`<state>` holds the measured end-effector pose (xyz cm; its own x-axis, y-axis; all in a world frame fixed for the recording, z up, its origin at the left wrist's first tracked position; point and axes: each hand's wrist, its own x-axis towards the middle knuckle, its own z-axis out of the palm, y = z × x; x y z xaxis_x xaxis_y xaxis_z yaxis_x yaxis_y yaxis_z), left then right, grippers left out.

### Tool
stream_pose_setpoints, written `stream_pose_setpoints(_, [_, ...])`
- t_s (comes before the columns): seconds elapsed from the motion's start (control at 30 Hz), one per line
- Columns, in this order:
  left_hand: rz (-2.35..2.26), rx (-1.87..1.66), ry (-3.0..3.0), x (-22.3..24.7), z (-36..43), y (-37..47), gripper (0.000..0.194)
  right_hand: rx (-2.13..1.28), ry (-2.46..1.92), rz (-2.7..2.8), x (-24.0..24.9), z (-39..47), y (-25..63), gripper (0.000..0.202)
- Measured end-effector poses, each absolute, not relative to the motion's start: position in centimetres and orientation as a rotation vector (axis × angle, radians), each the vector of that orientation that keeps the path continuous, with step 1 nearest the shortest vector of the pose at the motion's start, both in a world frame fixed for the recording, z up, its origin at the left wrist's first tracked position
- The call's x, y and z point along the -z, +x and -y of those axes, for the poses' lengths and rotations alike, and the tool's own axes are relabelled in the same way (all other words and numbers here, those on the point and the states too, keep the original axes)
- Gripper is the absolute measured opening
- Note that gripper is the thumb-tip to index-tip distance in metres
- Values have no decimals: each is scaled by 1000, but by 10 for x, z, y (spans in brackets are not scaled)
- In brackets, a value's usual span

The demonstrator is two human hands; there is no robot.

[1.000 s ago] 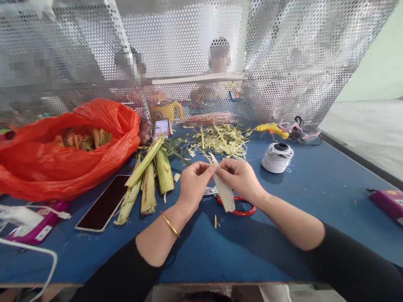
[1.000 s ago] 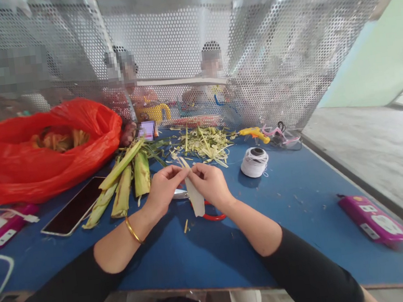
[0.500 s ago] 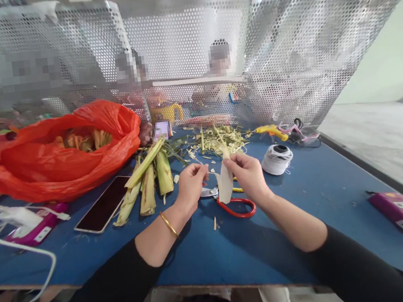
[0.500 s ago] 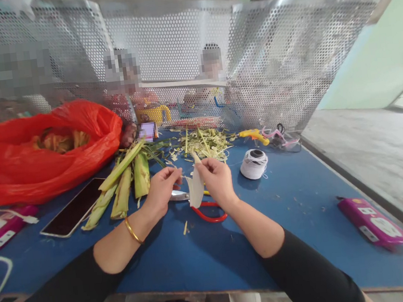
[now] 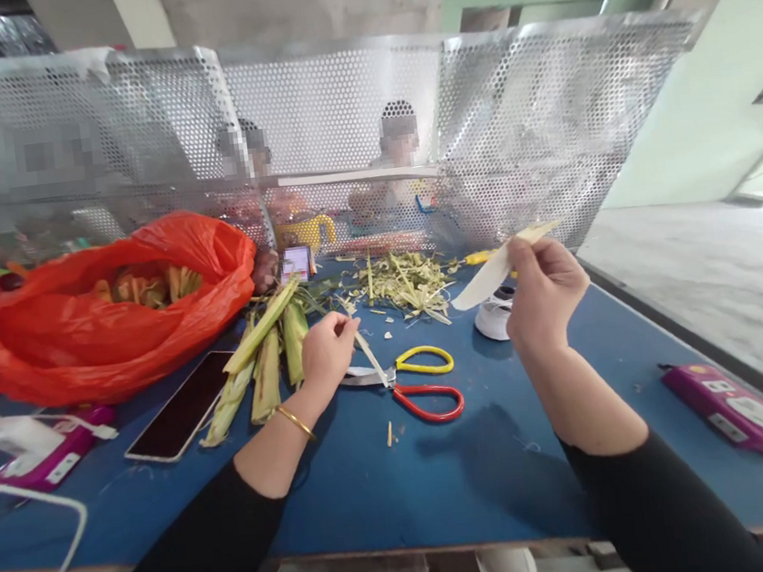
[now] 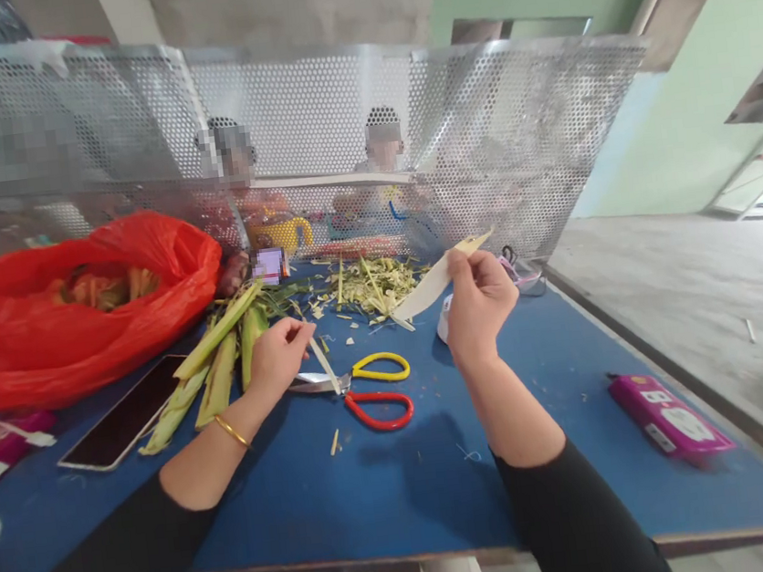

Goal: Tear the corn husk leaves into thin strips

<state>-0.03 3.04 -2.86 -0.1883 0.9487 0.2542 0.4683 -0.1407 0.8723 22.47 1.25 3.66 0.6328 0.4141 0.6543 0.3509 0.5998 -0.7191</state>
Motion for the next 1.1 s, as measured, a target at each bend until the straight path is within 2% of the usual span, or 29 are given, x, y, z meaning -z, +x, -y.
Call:
stream_pose_setpoints(0.1, [-1572,-1349,1515,25,-34,-1,19,-124,-982,928,-36,-16,229,19])
stream_pose_setpoints(0.23, [-1461,-1395,1308,12,-49,9,11,-452,-1012,1008,-28,-19,222,19])
stream_pose_setpoints(0.4, [-1520,-1452,1532,-14,-85,19,9,-680,-1034,1071,-20,-19,209,18])
stream_pose_setpoints(0.47, [-1641,-1446,1570,-18,-86,25,33,-717,-1055,1076,-17,-19,206,19])
stream_pose_setpoints(0.5, [-1627,-1442,1552,-18,-81,30,39,-730,-1062,1078,-16,-20,204,20])
stream_pose_setpoints(0.63, [-1183,-1077,1390,-8,-38,54,31,-800,-1046,1088,-11,-20,198,21])
stream_pose_setpoints(0.73, [-1028,-945,1230,-2,-11,64,26,-885,-1030,1123,-7,-18,191,21])
stream_pose_setpoints(0.9, [-1096,-1032,1270,1,0,58,20,-972,-1048,1173,-2,-12,180,23])
stream_pose_setpoints(1.1, [-1106,-814,1300,5,10,45,21,-830,-1109,1219,-3,-17,188,21])
